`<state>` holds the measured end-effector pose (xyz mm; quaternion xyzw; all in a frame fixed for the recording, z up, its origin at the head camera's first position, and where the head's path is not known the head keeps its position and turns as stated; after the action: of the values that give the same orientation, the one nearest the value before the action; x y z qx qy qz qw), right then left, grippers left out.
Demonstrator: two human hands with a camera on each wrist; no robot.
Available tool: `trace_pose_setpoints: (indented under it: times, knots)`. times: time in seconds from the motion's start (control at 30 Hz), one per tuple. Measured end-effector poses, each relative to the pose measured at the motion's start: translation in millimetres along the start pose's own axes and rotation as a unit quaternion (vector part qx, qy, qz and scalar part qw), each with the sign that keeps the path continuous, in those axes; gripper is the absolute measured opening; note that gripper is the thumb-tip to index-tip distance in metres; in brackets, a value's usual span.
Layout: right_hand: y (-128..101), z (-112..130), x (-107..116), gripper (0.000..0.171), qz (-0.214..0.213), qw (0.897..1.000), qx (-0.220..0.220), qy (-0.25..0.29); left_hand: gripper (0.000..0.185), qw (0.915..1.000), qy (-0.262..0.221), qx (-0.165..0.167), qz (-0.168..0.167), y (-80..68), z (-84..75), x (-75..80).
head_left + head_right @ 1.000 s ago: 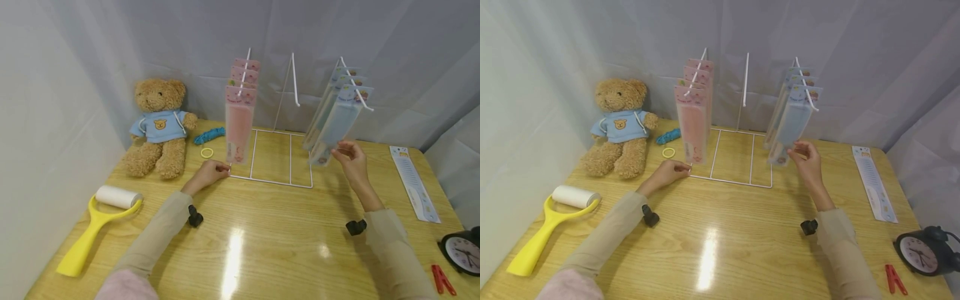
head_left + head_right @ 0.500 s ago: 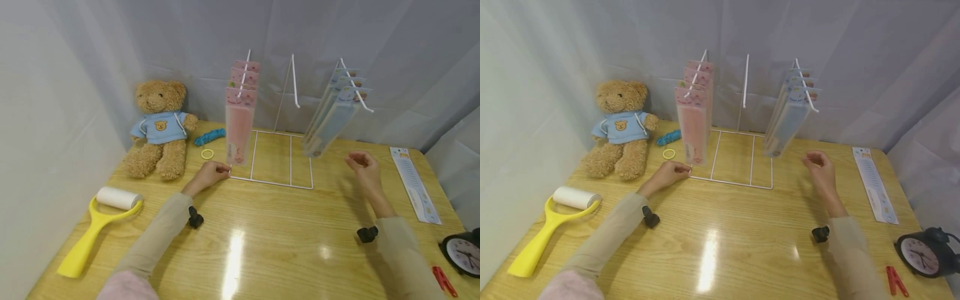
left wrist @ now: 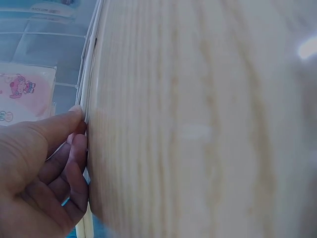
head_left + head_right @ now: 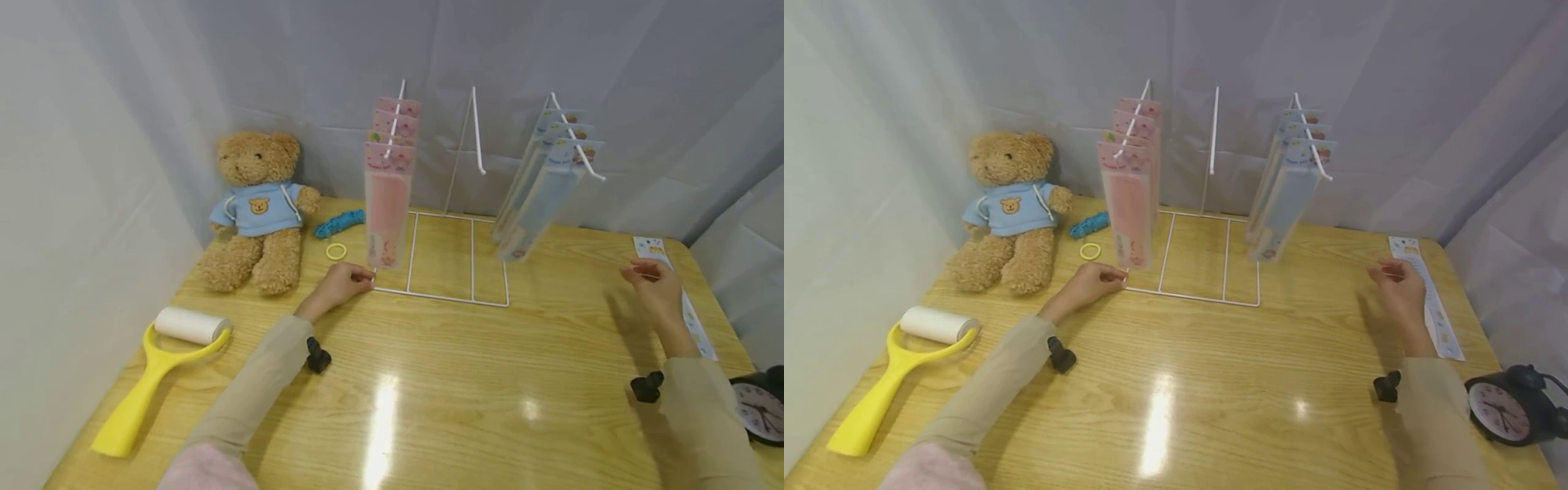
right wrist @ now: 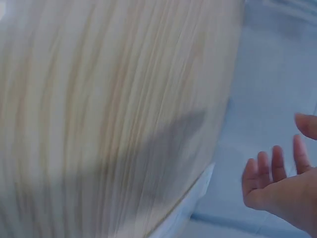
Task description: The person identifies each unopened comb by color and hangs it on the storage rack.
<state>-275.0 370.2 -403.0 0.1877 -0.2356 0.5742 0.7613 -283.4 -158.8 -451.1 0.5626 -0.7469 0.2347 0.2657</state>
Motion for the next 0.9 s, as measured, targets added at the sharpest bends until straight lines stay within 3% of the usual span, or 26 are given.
trace_pose_setpoints:
  times: [0.13,0.2,0.47,0.57,0.73,0.9]
  knots:
    - [4,-17,12,0.051,0.029,0.995,-0.021,-0.092,0.026,1.0000,0.004,-0.003,-0.001,0.1,-0.4,0.2]
    - [5,-26,17,0.063,0.038,0.992,-0.032,-0.113,0.026,1.0000,0.003,-0.002,-0.002,0.1,-0.4,0.5]
    - [7,-51,37,0.063,0.014,0.987,-0.066,-0.144,0.025,1.0000,-0.003,-0.007,-0.001,0.6,-0.5,-0.3]
    - [7,-59,39,0.072,0.045,0.982,-0.085,-0.160,0.025,1.0000,-0.004,-0.008,-0.001,0.2,-0.7,-0.3]
    - [4,-73,37,0.087,0.118,0.965,-0.126,-0.195,0.026,1.0000,-0.003,-0.006,0.002,-0.4,-0.3,-1.2]
    - [2,-76,37,0.085,0.121,0.958,-0.143,-0.216,0.026,1.0000,-0.004,-0.004,0.002,0.5,0.7,-0.8]
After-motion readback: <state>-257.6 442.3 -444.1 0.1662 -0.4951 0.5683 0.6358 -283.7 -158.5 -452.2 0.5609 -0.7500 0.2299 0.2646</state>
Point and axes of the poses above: each hand's wrist, its own y-axis towards the middle knuckle, its own x-axis out of the back of the hand, z = x × y, the point moved 7 cm from there along y, towards the middle knuckle
